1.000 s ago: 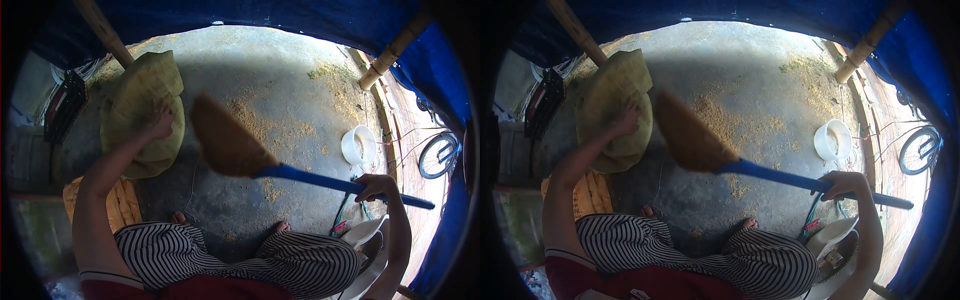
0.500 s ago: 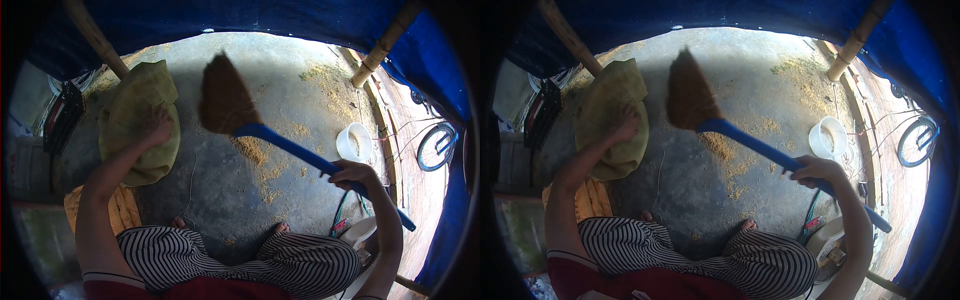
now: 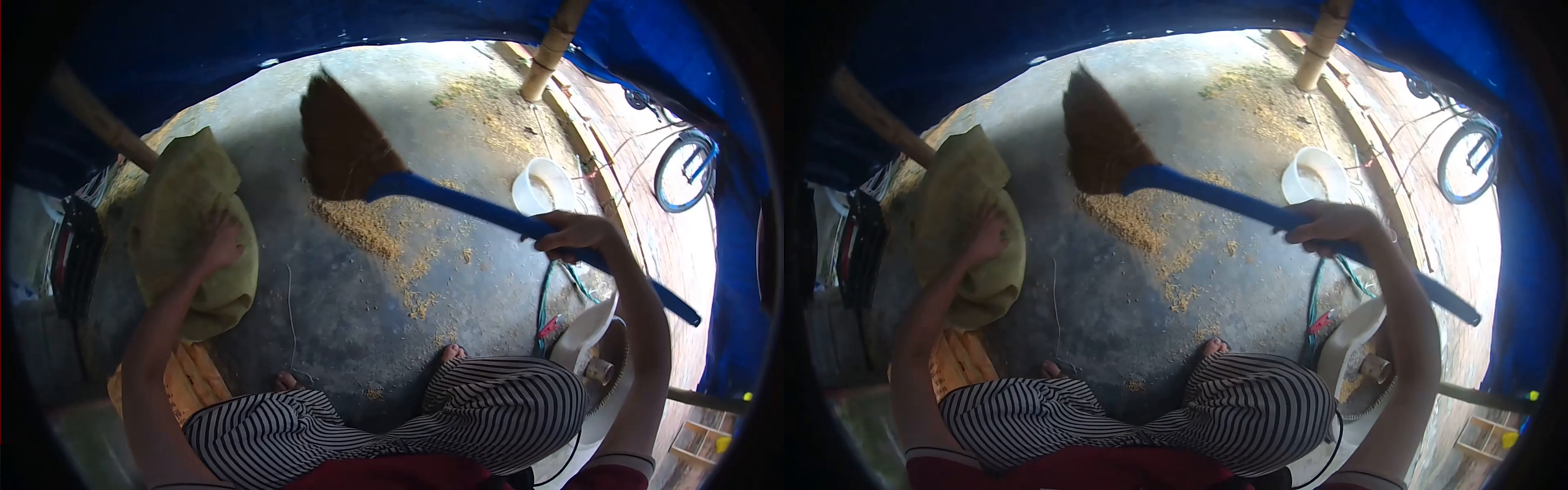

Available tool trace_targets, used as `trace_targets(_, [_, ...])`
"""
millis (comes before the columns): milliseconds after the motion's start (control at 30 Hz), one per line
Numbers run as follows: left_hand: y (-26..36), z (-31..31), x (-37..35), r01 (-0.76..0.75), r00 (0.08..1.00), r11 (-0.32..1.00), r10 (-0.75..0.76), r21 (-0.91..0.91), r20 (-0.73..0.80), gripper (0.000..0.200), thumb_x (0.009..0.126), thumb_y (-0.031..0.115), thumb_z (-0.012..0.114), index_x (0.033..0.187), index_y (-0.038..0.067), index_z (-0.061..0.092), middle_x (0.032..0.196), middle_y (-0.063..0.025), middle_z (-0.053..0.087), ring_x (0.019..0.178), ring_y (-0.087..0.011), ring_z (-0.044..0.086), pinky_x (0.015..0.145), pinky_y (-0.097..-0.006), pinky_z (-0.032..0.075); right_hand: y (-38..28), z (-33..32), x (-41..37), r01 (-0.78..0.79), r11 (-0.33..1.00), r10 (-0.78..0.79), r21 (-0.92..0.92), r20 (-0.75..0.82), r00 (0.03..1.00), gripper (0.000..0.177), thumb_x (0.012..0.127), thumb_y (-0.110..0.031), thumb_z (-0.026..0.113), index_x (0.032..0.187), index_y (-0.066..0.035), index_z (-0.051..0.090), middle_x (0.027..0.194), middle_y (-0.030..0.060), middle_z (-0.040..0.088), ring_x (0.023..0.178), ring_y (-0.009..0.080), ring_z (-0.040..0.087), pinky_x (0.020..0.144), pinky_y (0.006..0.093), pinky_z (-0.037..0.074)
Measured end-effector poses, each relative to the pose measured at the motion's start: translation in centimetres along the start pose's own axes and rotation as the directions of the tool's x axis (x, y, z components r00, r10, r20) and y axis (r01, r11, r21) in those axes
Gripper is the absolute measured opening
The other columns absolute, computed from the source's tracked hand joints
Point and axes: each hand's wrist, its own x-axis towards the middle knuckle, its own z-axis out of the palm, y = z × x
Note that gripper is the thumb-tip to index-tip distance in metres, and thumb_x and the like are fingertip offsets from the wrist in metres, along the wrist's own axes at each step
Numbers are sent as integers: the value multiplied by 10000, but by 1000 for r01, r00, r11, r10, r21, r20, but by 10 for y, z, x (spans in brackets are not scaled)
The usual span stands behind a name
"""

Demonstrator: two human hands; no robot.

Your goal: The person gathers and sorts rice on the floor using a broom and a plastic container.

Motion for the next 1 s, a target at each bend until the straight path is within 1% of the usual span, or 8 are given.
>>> trace_targets(67, [5,-9,2,45,999,999,-45,0,4,546,714,294,656,1197,94,502,1351,-172,338,1317,-369,177,1053,-589,66,-1,-16,-50,-51,998,44,-36,-178,983,322,785,-148,613,1082,-40,553,683,5,527,487,68,475,428,213,410])
trace_targets(133, [6,-2,14,33,999,999,-32,-38,21,541,724,294,652,1201,91,494,1358,-171,325,1320,-365,169,1054,-588,64,8,-37,-90,-63,994,39,-88,-247,968,307,771,-138,608,1052,-21,566,687,21,555,502,76,507,448,228,435])
trace_targets(267, [32,-17,27,-12,998,1000,12,-10,55,529,753,289,633,1214,86,472,1384,-167,283,1332,-352,139,1061,-580,61,6,-43,-142,-381,886,247,-265,-425,871,257,769,-141,587,989,-8,578,639,42,567,508,111,548,462,256,465])
trace_targets(400, [47,-17,39,-46,996,996,51,-72,78,512,766,282,620,1216,89,468,1393,-163,270,1340,-347,120,1068,-567,55,31,-39,-153,-558,797,398,-232,-493,773,261,753,-167,590,958,-4,583,639,49,560,519,126,554,463,263,470])
trace_targets(500, [53,-12,44,-92,993,995,95,-49,76,487,776,277,609,1207,94,475,1395,-159,270,1342,-348,112,1074,-556,47,46,-24,-133,-627,733,502,-265,-410,761,284,768,-174,581,991,2,572,661,55,564,529,131,556,471,267,470])
trace_targets(733, [47,2,53,-125,990,986,130,-112,45,457,781,263,606,1190,93,492,1380,-175,284,1334,-355,132,1078,-545,59,18,12,-99,-488,846,406,-214,-335,850,247,797,-218,582,948,-25,551,655,46,549,527,120,541,491,269,460])
trace_targets(867, [38,2,48,-105,994,981,105,-166,-10,456,774,244,619,1184,85,497,1374,-179,290,1331,-356,141,1081,-532,78,-8,11,-83,-327,925,263,-193,-296,918,210,820,-150,579,966,-21,500,581,25,511,442,92,498,376,238,405])
trace_targets(1000, [31,14,50,-106,994,971,104,-214,-20,470,766,236,633,1188,82,496,1373,-177,293,1329,-356,145,1082,-532,78,-15,-3,-117,-367,917,295,-156,-354,887,432,783,-165,615,1141,-56,399,625,92,548,413,153,533,371,275,469])
